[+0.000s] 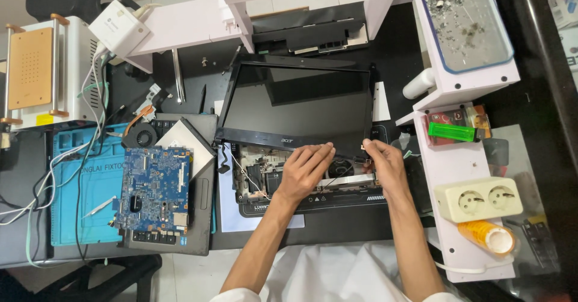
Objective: The person removes a motherboard from a disassembled laptop and places it on the workbench. They then detach the laptop screen from the main body by disconnecting cables and lifting the display panel away.
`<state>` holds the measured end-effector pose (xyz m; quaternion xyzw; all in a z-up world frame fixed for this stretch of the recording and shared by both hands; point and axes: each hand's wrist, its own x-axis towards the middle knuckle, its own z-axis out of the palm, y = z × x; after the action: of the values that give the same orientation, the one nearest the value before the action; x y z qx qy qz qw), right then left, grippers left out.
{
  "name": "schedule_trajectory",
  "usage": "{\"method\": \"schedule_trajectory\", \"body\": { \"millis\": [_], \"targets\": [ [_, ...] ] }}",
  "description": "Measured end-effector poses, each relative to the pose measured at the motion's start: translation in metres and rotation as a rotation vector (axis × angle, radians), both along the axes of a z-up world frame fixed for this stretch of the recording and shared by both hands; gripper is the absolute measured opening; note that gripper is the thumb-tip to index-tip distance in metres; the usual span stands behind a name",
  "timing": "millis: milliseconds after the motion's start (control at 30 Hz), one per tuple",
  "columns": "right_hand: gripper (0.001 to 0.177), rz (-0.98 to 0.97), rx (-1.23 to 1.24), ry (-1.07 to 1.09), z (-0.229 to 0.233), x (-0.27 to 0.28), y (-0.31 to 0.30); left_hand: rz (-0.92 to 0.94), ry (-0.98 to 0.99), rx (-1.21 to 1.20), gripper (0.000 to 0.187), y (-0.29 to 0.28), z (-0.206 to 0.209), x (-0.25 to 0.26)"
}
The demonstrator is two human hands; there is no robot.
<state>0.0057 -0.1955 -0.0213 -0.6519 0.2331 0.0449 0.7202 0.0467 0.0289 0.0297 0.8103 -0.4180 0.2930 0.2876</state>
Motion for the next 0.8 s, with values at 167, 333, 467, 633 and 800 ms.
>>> {"method": "schedule_trajectory", "body": {
  "millis": [167, 333, 467, 633, 800],
  "targets": [
    [0.032, 0.004, 0.004, 0.014, -0.005, 0.0, -0.002, 0.061, -0.01, 0.009, 0.017, 0.021, -0.01, 0.005],
    [0.029, -0.028, -0.004, 0.056, -0.003, 0.004, 0.0, 0.101, -0.021, -0.007, 0.011, 0.023, -0.013, 0.005],
    [0.032, 0.002, -0.015, 0.038, -0.012, 0.002, -0.004, 0.112, -0.001, 0.002, 0.017, 0.027, -0.004, 0.005],
    [0.033, 0.009, -0.019, 0.036, 0.006, 0.001, 0.001, 0.169, 0.012, 0.024, 0.018, 0.046, -0.013, 0.009],
    [0.031, -0.009, -0.025, 0.052, 0.001, 0.002, 0.001, 0.238, -0.005, -0.012, 0.015, 0.049, -0.018, 0.007]
  ]
}}
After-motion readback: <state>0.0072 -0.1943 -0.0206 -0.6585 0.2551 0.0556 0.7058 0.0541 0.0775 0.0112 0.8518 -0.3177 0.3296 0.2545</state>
